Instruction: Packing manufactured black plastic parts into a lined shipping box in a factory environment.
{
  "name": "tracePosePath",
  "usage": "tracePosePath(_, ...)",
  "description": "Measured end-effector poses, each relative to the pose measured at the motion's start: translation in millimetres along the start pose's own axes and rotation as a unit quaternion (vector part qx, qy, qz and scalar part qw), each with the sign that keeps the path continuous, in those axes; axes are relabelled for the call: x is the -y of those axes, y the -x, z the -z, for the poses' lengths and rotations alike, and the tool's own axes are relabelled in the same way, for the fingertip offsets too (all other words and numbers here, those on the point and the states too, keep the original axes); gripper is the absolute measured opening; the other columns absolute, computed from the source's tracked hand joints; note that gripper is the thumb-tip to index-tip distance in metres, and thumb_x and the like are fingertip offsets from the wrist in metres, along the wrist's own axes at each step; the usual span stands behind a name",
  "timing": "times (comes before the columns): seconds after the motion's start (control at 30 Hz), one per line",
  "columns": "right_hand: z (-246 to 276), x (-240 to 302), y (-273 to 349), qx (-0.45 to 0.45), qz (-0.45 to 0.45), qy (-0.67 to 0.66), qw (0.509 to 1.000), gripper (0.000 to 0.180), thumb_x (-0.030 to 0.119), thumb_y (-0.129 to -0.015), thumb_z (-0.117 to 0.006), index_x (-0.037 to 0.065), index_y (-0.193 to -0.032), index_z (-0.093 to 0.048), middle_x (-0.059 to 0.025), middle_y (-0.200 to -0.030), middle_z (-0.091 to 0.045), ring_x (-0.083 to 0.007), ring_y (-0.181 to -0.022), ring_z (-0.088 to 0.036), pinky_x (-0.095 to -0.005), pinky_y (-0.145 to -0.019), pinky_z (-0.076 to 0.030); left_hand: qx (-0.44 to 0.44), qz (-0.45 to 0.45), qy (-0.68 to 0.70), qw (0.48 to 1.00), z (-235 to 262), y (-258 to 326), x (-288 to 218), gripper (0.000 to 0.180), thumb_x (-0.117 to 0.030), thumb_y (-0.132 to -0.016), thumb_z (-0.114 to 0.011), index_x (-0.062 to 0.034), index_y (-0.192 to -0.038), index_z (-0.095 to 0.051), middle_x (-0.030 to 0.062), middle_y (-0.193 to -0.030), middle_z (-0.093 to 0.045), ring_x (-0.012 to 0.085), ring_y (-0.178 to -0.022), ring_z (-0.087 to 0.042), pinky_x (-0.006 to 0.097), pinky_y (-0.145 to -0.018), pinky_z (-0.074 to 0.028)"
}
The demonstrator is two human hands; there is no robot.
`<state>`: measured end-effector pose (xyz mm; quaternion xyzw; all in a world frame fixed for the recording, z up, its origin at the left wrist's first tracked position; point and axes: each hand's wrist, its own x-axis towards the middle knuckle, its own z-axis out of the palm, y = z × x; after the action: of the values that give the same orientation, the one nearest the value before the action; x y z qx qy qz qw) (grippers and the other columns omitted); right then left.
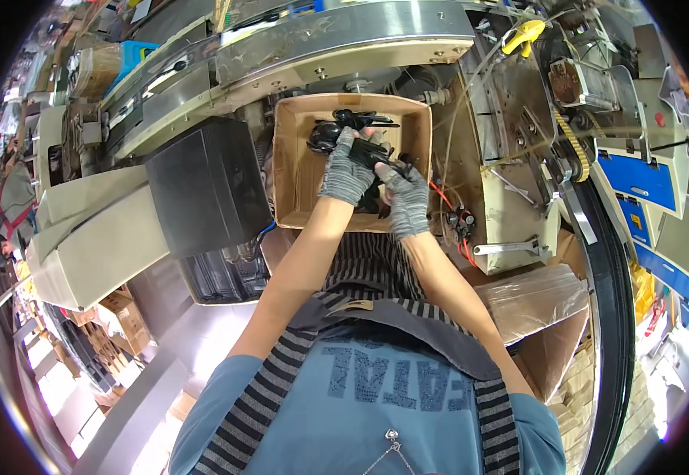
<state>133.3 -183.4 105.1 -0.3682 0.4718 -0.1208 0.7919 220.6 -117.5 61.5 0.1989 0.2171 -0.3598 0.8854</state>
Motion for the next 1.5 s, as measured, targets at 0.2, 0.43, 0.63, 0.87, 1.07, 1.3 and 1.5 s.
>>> tracePosePath(0.2, 48, 49, 1, 0.072, -0.031, 0.088, 0.993, 0.016, 0.015, -0.071, -0.074, 0.005, -0.075, -0.062, 0.0031, -0.050, -0.046, -0.0055, -0.040, -0.039, -0.0197, -0.038, -0.027, 0.010, 0.022, 0.010, 1.000, 45, -24, -25, 0.022, -0.025, -0.087, -0.056, -0.0063, -0.076, -0.054, 0.0064, -0.077, -0.058, 0.0324, -0.090, -0.057, 0.048, -0.087, -0.046)
tracePosePath(0.43, 22, 90, -22, 0.124, -0.063, 0.254, 0.957, 0.012, 0.006, -0.072, -0.071, 0.003, -0.075, -0.060, 0.0011, -0.057, -0.053, -0.0046, -0.043, -0.043, -0.0180, -0.037, -0.028, 0.168, -0.043, -0.709, 0.684, 0, 28, -24, 0.029, -0.029, -0.087, -0.058, -0.0018, -0.099, -0.059, 0.0054, -0.089, -0.066, 0.0154, -0.085, -0.060, 0.030, -0.082, -0.047)
tracePosePath(0.63, -14, 67, -35, 0.176, -0.075, 0.205, 0.960, 0.019, 0.016, -0.080, -0.068, 0.000, -0.087, -0.062, -0.0003, -0.061, -0.055, -0.0054, -0.041, -0.039, -0.0195, -0.037, -0.030, -0.054, 0.070, -0.601, 0.794, -1, 37, -12, 0.035, -0.014, -0.074, -0.073, 0.0014, -0.100, -0.055, 0.0071, -0.081, -0.060, 0.0151, -0.068, -0.057, 0.029, -0.065, -0.052)
tracePosePath(0.87, 26, 30, -31, 0.369, -0.059, 0.641, 0.671, 0.019, 0.015, -0.081, -0.059, 0.004, -0.096, -0.062, -0.0091, -0.072, -0.064, -0.0171, -0.066, -0.059, -0.0303, -0.064, -0.048, 0.092, -0.237, -0.759, 0.600, -10, 94, -27, 0.054, -0.013, -0.070, -0.074, -0.0013, -0.116, -0.048, 0.0117, -0.100, -0.061, 0.0226, -0.092, -0.061, 0.030, -0.082, -0.049)
tracePosePath(1.07, 29, 22, -19, 0.484, 0.048, 0.486, 0.726, 0.025, 0.018, -0.073, -0.069, 0.004, -0.094, -0.064, -0.0056, -0.081, -0.067, -0.0175, -0.070, -0.060, -0.0312, -0.067, -0.050, 0.146, -0.159, -0.887, 0.409, 16, 101, -35, 0.049, -0.006, -0.068, -0.068, -0.0033, -0.115, -0.051, 0.0151, -0.101, -0.060, 0.0311, -0.097, -0.058, 0.037, -0.085, -0.046)
tracePosePath(1.3, 38, 49, -10, 0.208, 0.213, 0.434, 0.850, 0.012, 0.002, -0.081, -0.062, 0.007, -0.091, -0.066, -0.0007, -0.075, -0.059, -0.0102, -0.072, -0.057, -0.0209, -0.063, -0.047, 0.004, -0.056, -0.716, 0.695, 19, 108, -45, 0.018, -0.015, -0.080, -0.063, -0.0023, -0.092, -0.059, 0.0090, -0.073, -0.060, 0.0249, -0.069, -0.060, 0.035, -0.067, -0.049)
tracePosePath(1.5, 1, 30, 30, 0.460, 0.404, 0.334, 0.717, 0.021, 0.008, -0.074, -0.068, 0.007, -0.093, -0.060, -0.0045, -0.085, -0.056, -0.0210, -0.071, -0.057, -0.0300, -0.058, -0.045, 0.096, 0.277, -0.031, 0.955, 34, 115, -34, 0.020, -0.032, -0.089, -0.056, -0.0121, -0.087, -0.055, -0.0055, -0.058, -0.040, 0.0089, -0.053, -0.039, 0.025, -0.049, -0.031)
